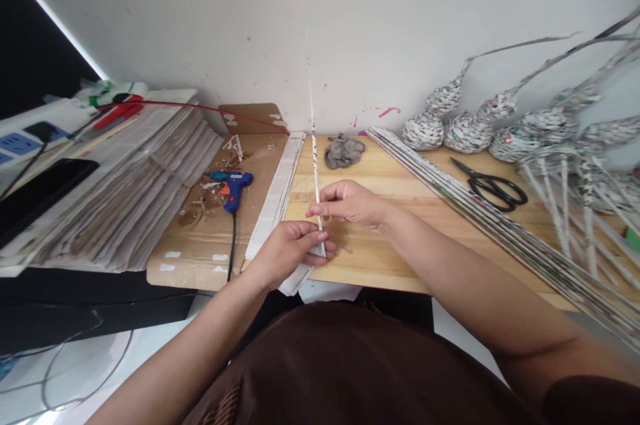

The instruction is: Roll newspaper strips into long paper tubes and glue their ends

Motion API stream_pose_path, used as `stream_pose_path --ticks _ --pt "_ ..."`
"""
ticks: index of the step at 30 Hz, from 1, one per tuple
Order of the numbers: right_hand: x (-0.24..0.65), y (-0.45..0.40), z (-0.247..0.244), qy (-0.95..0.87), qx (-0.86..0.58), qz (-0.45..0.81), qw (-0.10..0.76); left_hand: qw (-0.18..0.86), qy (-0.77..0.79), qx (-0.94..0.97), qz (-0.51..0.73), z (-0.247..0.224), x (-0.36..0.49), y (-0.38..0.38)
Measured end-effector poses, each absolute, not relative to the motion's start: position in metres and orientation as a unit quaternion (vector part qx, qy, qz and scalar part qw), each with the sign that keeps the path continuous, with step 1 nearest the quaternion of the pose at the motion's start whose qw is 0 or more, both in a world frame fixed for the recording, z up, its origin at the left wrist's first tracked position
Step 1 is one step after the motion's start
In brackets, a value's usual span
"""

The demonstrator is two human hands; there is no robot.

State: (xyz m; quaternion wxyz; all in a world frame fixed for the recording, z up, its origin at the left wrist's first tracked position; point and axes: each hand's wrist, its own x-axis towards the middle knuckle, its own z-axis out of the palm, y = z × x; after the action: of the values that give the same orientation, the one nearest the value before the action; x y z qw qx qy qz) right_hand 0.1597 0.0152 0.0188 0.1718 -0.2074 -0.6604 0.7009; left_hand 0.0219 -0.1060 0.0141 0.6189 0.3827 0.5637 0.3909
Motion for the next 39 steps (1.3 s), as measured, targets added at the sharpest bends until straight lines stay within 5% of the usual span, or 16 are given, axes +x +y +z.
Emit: stream_pose_path --ticks 4,12,18,29,39 --pt "0.159 0.017 0.016 -0.644 -0.253 0.689 0.216 0.623 0.559 0.386 0.387 0.015 0.023 -0.106" --pt "0.163 0.017 0.021 -0.656 -0.194 0.714 0.150 0.630 0.555 0.381 0.388 0.017 0.024 -0.108" --pt "0.159 0.012 0.019 -0.654 -0.208 0.708 0.165 0.541 0.575 0.355 0.500 0.028 0.012 -0.099" --pt "0.153 -0.022 0.022 -0.853 -0.233 0.267 0.382 0.445 0.573 0.302 0.619 0.037 0.005 -0.085" --pt "0.149 -0.021 0.021 -0.740 -0.284 0.452 0.409 0.448 0.551 0.259 0.654 0.045 0.002 -0.079"
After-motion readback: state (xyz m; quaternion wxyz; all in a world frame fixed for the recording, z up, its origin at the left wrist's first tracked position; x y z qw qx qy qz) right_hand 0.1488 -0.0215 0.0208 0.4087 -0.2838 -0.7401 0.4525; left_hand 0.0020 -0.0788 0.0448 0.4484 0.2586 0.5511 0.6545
